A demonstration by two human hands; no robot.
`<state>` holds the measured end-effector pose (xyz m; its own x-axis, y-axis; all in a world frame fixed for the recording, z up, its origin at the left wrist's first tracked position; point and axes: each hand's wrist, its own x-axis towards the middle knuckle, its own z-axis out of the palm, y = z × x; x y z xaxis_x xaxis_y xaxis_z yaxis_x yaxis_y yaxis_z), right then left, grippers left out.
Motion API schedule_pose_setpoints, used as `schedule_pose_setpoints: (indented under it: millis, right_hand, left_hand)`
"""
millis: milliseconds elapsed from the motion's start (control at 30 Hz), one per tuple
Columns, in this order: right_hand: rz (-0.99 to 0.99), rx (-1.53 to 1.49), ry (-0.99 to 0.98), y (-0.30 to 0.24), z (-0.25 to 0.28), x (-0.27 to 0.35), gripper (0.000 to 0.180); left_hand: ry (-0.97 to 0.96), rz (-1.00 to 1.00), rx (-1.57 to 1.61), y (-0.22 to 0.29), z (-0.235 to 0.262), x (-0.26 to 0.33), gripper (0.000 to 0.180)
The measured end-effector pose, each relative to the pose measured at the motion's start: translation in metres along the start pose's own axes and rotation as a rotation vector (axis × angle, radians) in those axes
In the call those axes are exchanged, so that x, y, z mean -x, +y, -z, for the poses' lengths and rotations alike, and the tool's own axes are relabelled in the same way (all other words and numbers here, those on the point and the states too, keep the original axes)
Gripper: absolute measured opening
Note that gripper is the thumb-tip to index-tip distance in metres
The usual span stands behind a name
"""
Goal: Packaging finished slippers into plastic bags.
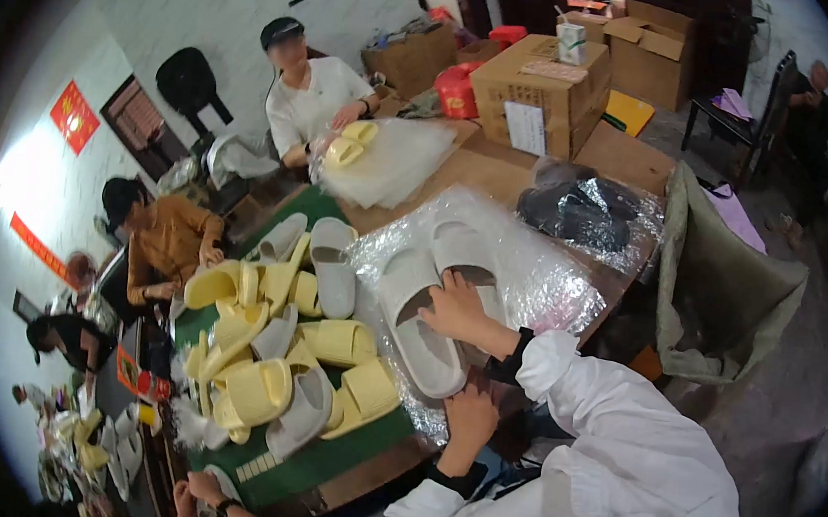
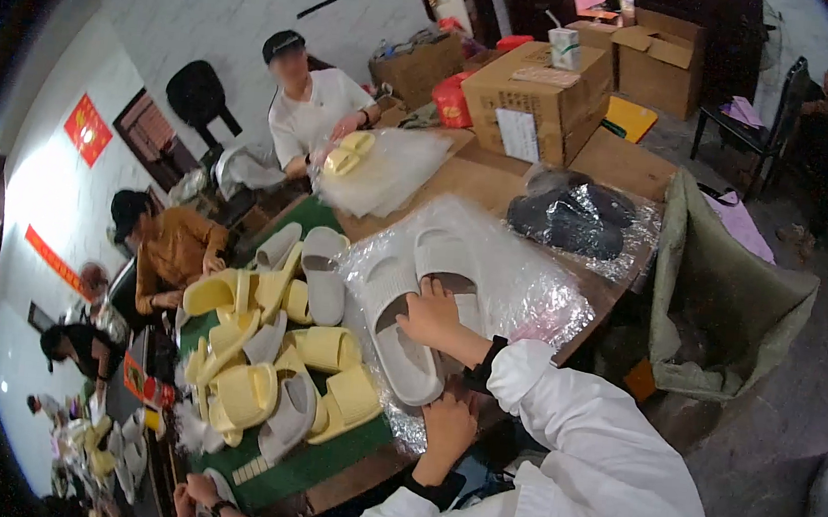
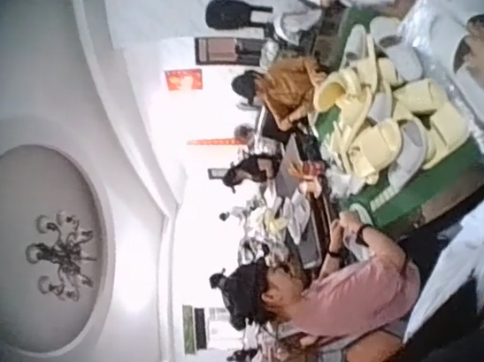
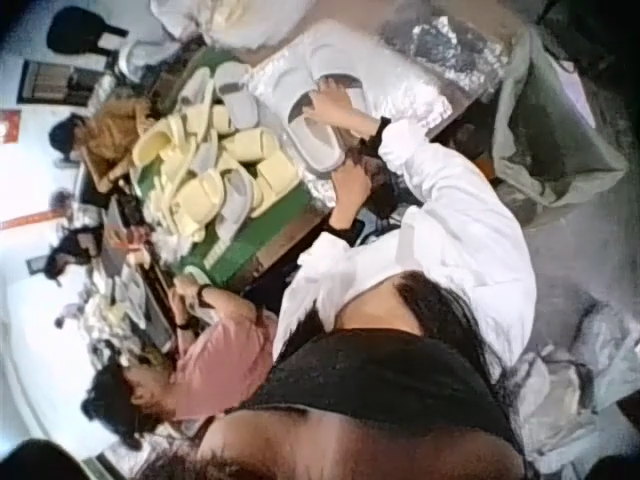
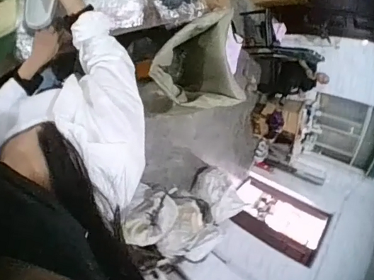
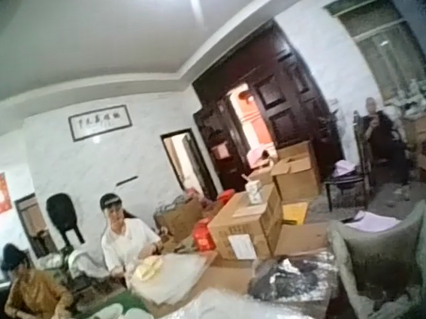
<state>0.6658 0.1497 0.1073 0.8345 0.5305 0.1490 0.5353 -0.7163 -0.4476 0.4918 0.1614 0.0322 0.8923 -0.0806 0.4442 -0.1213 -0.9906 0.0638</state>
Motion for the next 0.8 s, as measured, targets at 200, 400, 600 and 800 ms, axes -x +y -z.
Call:
schedule_pose_setpoints:
  millis: [200, 400, 600, 800]
  right_hand:
    - [0.036, -0.051, -0.118, 0.026, -0.001, -0.011, 0.048]
    - [0.129, -0.102, 0.135, 0.012, 0.014, -0.012, 0.04]
    - [0.22, -0.485, 0.471, -0.002, 0.048, 0.015, 0.035]
    - [0.443, -0.931, 0.175, 0.024, 0.1, 0.082, 0.045]
  left_hand:
    - [-0.184, -0.03, 0.128, 0.002, 0.011, -0.008, 0.029]
    - [-0.265, 0.035, 0.201, -0.005, 0.008, -0.006, 0.026]
    - [-0.328, 0.018, 0.103, -0.013, 0.013, -0.012, 0.025]
    - [-0.141, 0.018, 0.212, -0.017, 0.022, -0.027, 0.05]
